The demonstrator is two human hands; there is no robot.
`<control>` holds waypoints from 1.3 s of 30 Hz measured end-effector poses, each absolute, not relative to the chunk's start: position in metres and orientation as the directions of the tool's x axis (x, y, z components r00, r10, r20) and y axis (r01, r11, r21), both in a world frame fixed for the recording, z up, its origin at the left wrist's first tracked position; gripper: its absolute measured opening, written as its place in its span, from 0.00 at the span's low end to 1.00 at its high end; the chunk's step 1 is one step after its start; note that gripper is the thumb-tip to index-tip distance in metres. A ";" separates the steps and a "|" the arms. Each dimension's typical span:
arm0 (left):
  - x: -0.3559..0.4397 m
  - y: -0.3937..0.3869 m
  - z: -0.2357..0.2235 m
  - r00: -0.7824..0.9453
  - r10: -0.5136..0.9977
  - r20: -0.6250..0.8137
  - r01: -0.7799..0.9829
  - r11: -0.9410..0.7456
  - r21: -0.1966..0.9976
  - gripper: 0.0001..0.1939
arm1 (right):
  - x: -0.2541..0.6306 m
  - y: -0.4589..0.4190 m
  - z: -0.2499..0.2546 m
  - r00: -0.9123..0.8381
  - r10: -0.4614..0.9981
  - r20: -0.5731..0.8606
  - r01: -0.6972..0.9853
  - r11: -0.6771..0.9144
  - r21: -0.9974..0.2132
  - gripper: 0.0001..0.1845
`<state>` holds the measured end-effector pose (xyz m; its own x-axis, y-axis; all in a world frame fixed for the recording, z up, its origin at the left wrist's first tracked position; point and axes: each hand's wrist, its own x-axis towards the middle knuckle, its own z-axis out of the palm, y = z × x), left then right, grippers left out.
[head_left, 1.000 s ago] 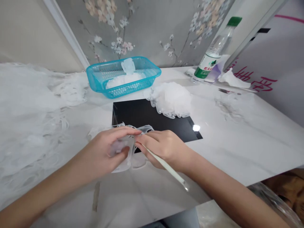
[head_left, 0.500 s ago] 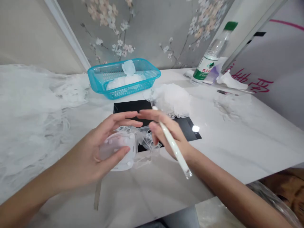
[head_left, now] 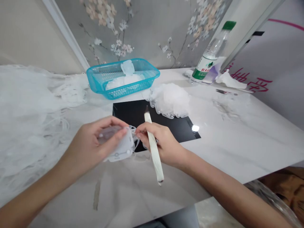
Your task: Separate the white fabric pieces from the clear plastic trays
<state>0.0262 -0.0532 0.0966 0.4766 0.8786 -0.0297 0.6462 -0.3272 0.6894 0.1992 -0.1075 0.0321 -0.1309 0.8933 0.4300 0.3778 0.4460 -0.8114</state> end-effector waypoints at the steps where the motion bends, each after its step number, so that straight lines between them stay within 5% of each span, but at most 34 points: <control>1: 0.026 -0.051 0.099 0.398 0.917 -0.006 0.643 -0.275 0.715 0.13 | 0.201 -0.108 0.034 -0.156 0.893 0.421 0.391 0.448 -0.804 0.03; 6: 0.022 -0.032 0.116 0.105 0.994 0.008 0.535 -0.063 0.843 0.16 | 0.223 -0.108 0.051 -0.606 0.790 0.095 0.417 0.417 -0.808 0.10; 8: 0.019 -0.024 0.118 0.057 0.998 0.014 0.491 -0.041 0.870 0.15 | 0.232 -0.108 0.054 -0.653 0.757 -0.017 0.458 0.376 -0.806 0.10; 16: 0.005 -0.004 0.085 0.217 0.976 0.029 0.284 -0.091 0.955 0.12 | 0.246 -0.104 0.058 -0.052 0.973 0.225 0.502 0.220 -0.836 0.06; 19: 0.003 -0.006 0.084 0.288 0.957 -0.043 0.262 -0.036 0.964 0.13 | 0.257 -0.104 0.065 0.256 0.871 0.419 0.565 0.218 -0.796 0.12; 22: 0.001 -0.008 0.089 0.307 0.946 -0.104 0.276 0.016 0.961 0.15 | 0.268 -0.103 0.064 0.462 0.656 0.598 0.777 0.027 -0.629 0.17; 26: 0.002 -0.011 0.089 0.382 0.910 -0.158 0.233 0.071 0.970 0.17 | 0.270 -0.099 0.054 0.427 0.555 0.714 0.871 -0.041 -0.490 0.17; 31: 0.014 -0.028 0.074 0.556 0.809 -0.190 0.206 0.087 0.975 0.22 | 0.245 -0.099 0.045 0.081 0.867 0.492 0.614 0.345 -0.710 0.10; 33: 0.020 -0.034 0.069 0.603 0.765 -0.228 0.261 0.081 0.962 0.25 | 0.239 -0.099 0.043 -0.038 0.907 0.420 0.463 0.388 -0.797 0.08; 39: 0.022 -0.034 0.064 0.545 0.802 -0.246 0.327 0.068 0.943 0.28 | 0.249 -0.093 0.038 0.277 0.857 0.436 0.407 0.306 -0.861 0.09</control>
